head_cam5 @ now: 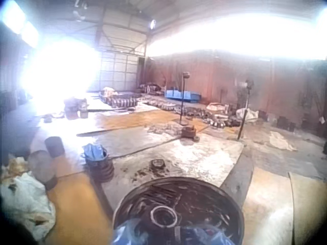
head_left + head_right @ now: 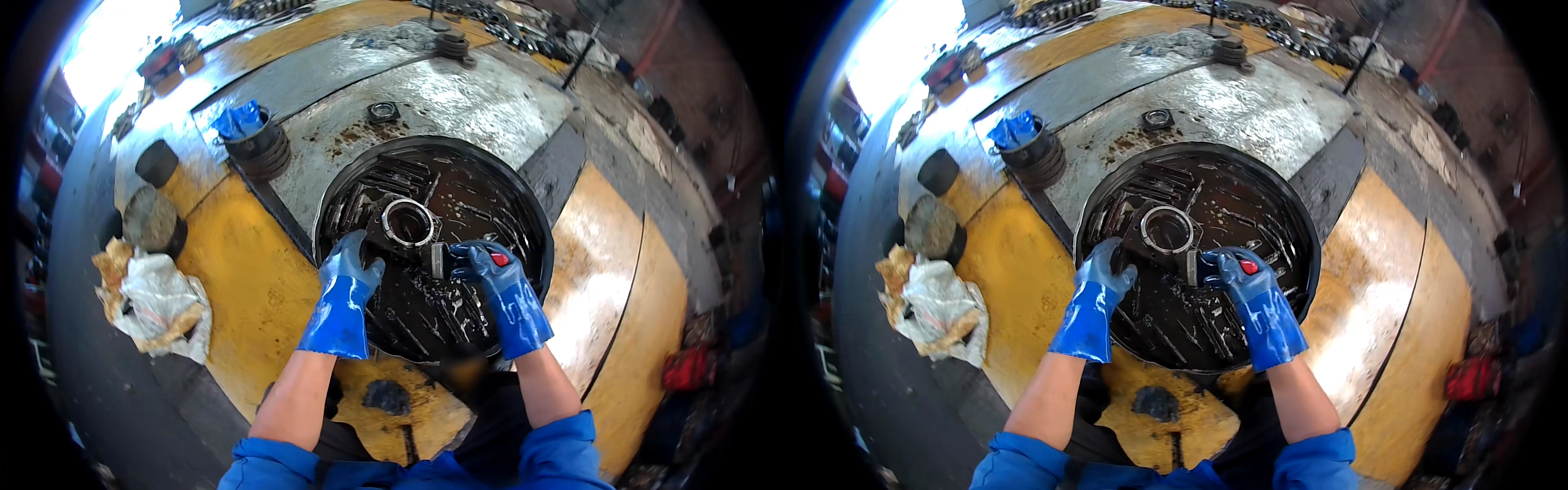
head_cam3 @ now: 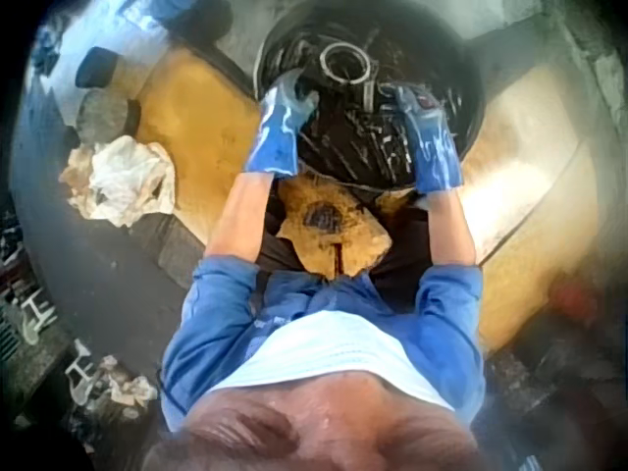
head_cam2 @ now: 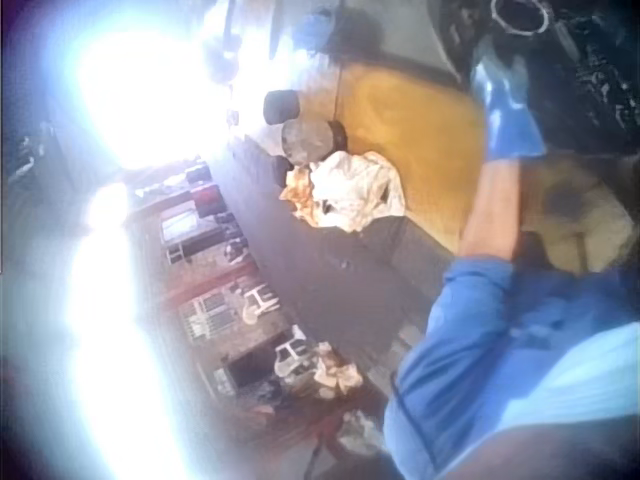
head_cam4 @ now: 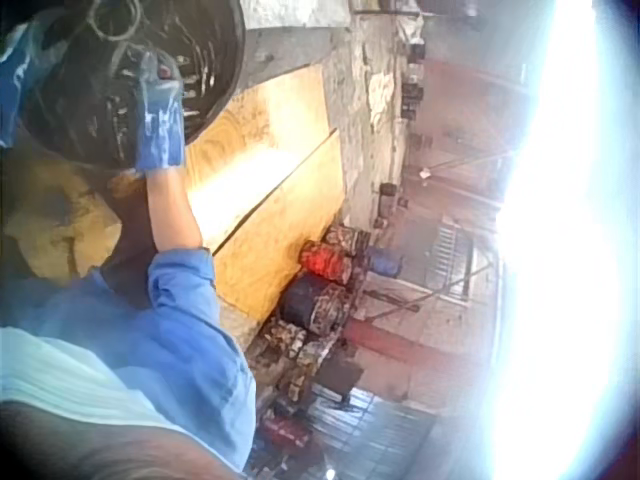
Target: The person is cleaning metal parts using a brush in a large bin of liquid. They handle several different metal components, scrubbing them with the brush and moving them around in the liquid.
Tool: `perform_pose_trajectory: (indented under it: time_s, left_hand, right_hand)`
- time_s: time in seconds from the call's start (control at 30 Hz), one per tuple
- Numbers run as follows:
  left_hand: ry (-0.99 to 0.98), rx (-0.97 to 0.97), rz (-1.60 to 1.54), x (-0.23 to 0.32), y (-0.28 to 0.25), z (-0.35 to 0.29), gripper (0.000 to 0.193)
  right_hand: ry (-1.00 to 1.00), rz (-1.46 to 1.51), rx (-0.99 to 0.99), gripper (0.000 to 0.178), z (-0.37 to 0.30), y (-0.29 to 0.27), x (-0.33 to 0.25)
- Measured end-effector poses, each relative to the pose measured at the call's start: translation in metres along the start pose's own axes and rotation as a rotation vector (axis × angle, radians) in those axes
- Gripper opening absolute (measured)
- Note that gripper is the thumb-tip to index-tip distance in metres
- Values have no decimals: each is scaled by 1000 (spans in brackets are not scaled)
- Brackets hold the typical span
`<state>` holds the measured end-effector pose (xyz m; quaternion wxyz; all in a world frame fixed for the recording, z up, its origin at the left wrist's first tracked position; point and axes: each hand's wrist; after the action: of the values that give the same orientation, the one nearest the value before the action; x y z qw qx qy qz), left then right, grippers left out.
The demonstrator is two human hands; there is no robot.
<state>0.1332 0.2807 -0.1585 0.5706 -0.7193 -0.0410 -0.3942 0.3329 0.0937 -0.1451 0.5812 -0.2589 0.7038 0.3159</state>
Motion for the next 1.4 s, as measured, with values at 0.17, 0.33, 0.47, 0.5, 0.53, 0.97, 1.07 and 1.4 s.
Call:
perform_pose_trajectory:
  time_s: [0.17, 0.33, 0.47, 0.5, 0.53, 0.97, 1.07, 1.4]
  left_hand:
    - [-23, -28, -65, -2, -5, 0, 67]
    - [-10, -50, -120, 10, 2, 3, 70]
    - [-26, -61, -129, 13, -3, -2, 69]
    - [-36, -59, -119, 14, -5, -3, 68]
    - [-38, -58, -117, 15, -7, -4, 68]
    - [-98, 44, -233, 4, -26, -9, 50]
    - [-96, 59, -244, 6, -27, -10, 48]
    - [-74, 71, -303, 3, -26, -8, 47]
  right_hand:
    - [137, -190, -69, 24, 50, 50, -24]
    - [379, -329, -75, 30, 134, 52, -33]
    - [292, -417, 52, 29, 148, 64, -48]
    - [273, -376, 117, 32, 149, 66, -50]
    - [274, -373, 115, 32, 147, 67, -49]
    - [143, -298, 40, 33, 89, 97, -21]
    - [65, -415, -31, 34, 90, 86, -29]
    - [49, -518, -81, 31, 29, 78, -27]
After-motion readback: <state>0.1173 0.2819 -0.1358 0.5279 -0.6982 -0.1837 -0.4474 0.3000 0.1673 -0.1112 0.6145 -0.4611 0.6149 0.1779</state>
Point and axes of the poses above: each hand's wrist, its own z-axis towards the middle knuckle, its own y-axis out of the palm, x = y × z, and after that the axes turned 3 degrees about z, right-handed
